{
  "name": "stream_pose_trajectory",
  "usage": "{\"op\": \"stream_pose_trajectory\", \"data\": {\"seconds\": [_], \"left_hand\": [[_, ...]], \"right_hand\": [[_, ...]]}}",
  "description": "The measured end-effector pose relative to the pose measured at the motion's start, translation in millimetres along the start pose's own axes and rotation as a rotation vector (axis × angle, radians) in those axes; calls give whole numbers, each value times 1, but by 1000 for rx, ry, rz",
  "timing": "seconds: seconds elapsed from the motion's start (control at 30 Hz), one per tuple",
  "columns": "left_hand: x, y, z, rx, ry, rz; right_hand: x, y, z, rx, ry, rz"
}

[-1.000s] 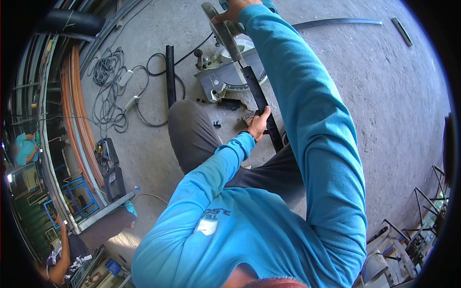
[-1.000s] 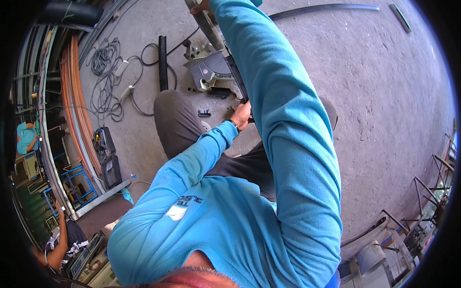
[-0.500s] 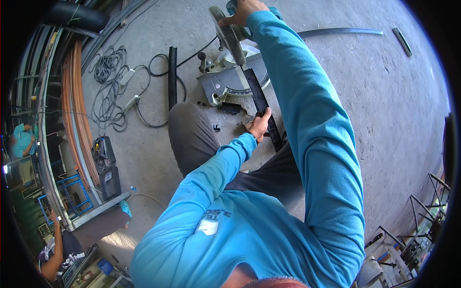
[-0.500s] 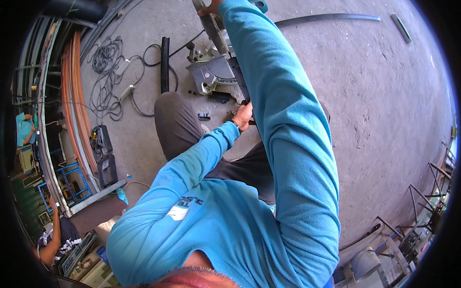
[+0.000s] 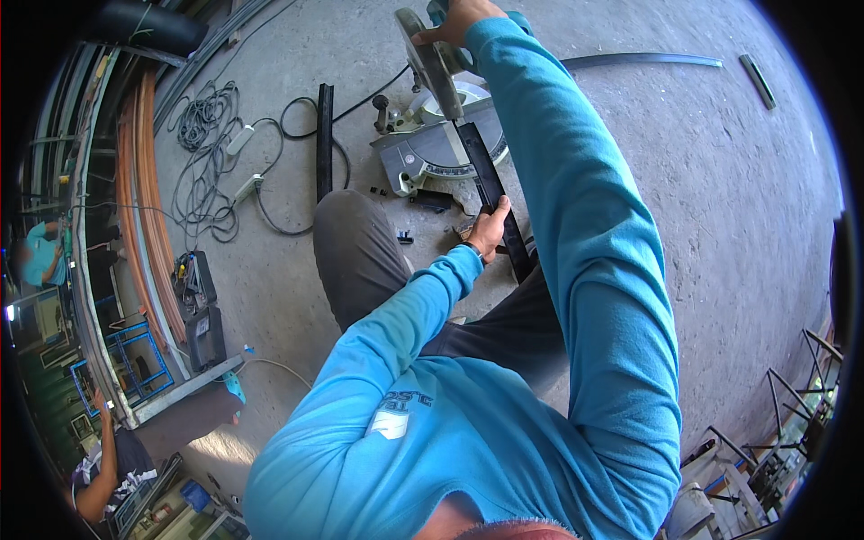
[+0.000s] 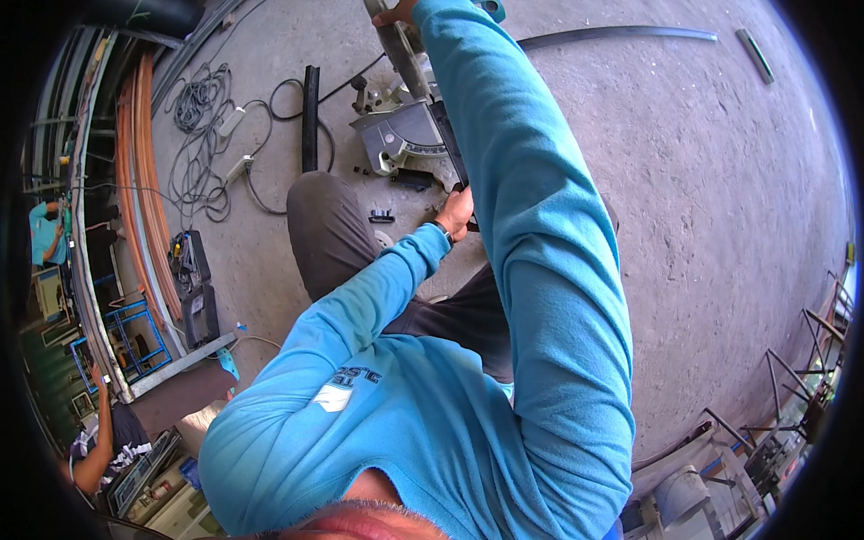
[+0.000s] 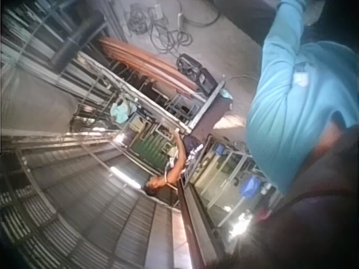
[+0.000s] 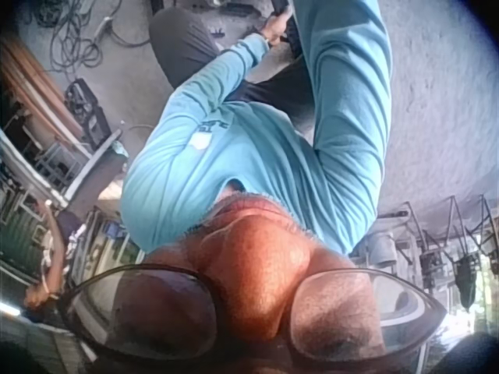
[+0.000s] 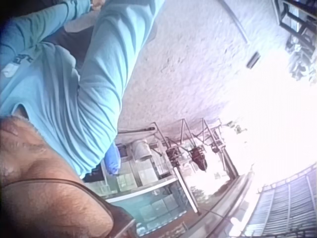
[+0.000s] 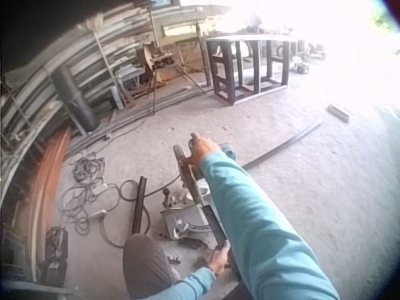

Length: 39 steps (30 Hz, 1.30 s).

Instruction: Cutting aluminum profiles using a miter saw.

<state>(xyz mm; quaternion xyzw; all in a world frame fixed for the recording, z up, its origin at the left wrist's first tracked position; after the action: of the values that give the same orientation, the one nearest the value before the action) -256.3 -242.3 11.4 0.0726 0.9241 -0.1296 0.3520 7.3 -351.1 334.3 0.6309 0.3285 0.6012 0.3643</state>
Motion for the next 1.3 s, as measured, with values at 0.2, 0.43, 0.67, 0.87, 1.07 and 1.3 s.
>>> {"op": "stream_pose_trajectory", "data": {"seconds": [0.2, 0.43, 0.67, 0.87, 1.07, 1.3], "left_hand": [[1, -10, -16, 16, -4, -44], [-9, -10, -27, -11, 86, 40], [-18, -10, -17, 17, 18, -1], [-13, -5, -9, 50, 3, -19], [-16, -10, -12, 10, 10, 5], [-16, -8, -12, -13, 43, 12]], "right_hand": [[-13, -3, 1, -7, -6, -25], [-16, -4, 2, -1, -13, -3], [-15, -3, -4, -52, 6, 3], [-11, -2, -8, -8, -8, 20], [-18, -3, -7, -26, 0, 17], [-18, -5, -8, -14, -22, 21]]}}
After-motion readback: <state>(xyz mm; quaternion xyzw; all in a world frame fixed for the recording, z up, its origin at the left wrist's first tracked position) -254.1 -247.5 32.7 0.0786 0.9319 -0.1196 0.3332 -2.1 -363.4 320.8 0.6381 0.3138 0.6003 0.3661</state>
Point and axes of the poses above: each hand's wrist, its own z-axis towards the middle knuckle, its own y-axis out of the back of the hand, x = y × z, the point moved 4 cm from there along z, towards the middle knuckle, and after that the axes turned 1 degree about -z, right-handed, at the moved point
